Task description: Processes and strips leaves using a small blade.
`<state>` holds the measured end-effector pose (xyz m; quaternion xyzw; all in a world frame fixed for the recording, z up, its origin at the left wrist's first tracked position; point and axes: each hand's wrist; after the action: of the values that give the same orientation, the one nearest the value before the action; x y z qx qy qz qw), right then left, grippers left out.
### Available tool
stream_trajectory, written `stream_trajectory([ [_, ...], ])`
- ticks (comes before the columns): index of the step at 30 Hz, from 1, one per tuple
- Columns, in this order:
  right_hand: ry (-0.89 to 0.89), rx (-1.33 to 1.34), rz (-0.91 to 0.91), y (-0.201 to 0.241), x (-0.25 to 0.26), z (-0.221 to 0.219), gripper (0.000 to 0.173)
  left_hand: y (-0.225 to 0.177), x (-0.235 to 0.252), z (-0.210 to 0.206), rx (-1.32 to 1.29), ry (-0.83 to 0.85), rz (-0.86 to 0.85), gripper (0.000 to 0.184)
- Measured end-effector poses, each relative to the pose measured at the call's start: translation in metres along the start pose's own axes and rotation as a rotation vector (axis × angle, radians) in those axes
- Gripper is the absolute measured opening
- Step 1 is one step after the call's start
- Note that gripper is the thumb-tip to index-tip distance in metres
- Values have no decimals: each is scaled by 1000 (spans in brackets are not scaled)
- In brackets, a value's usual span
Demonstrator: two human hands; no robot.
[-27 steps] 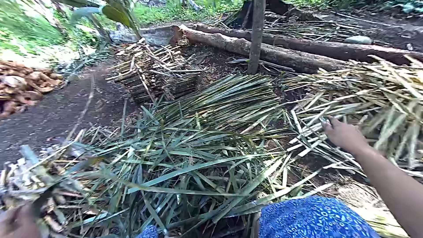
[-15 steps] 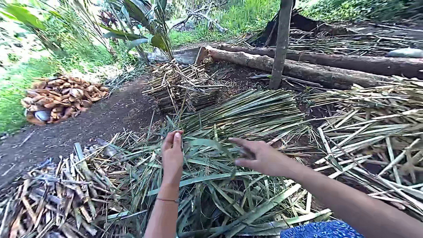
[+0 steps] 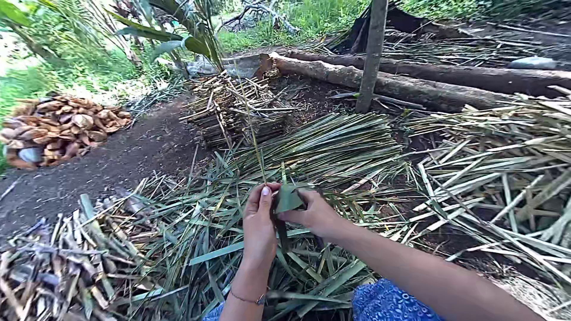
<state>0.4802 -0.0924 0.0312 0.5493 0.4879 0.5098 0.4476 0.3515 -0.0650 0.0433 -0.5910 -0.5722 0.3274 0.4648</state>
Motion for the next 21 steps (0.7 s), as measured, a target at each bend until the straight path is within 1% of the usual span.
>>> stream_trajectory([
  [4,-143,160,-26,1,2,-16,24,4,5,-1,24,-41,-164,27],
  [5,-191,177,-58,5,5,-18,20,4,10,2,-19,-68,-196,27],
  [6,-250,198,-91,9,9,-16,17,2,16,6,-91,-133,-216,27],
  [7,-333,223,-128,12,16,-11,15,-2,22,12,-173,-210,-240,27],
  [9,-534,266,-192,11,35,10,17,-16,35,24,-329,-348,-302,29],
  [11,-694,313,-218,-3,54,34,21,-27,41,30,-391,-423,-362,28],
  [13,-811,327,-245,-20,68,50,24,-28,42,26,-351,-478,-449,26],
  [14,-875,319,-269,-29,73,58,27,-27,43,26,-300,-502,-529,26],
  [16,-990,239,-353,-54,76,84,35,-33,43,41,-159,-524,-720,25],
  [17,-997,152,-410,-69,74,99,37,-41,43,49,-117,-522,-781,25],
  [18,-930,17,-472,-83,70,109,39,-49,43,54,-93,-509,-805,25],
  [19,-778,-185,-540,-95,67,115,39,-53,42,54,-50,-474,-786,25],
  [20,-552,-417,-613,-103,65,116,42,-51,40,52,18,-416,-727,26],
  [21,-302,-643,-664,-110,64,112,48,-45,39,49,82,-352,-630,28],
])
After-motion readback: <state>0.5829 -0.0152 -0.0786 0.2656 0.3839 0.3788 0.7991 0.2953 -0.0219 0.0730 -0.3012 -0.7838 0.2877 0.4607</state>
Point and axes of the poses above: each hand's wrist, its own x-axis towards the middle knuckle, its own z-axis out of the back of the hand, y = z × x, and after that the axes turned 1 degree about -y, right-handed
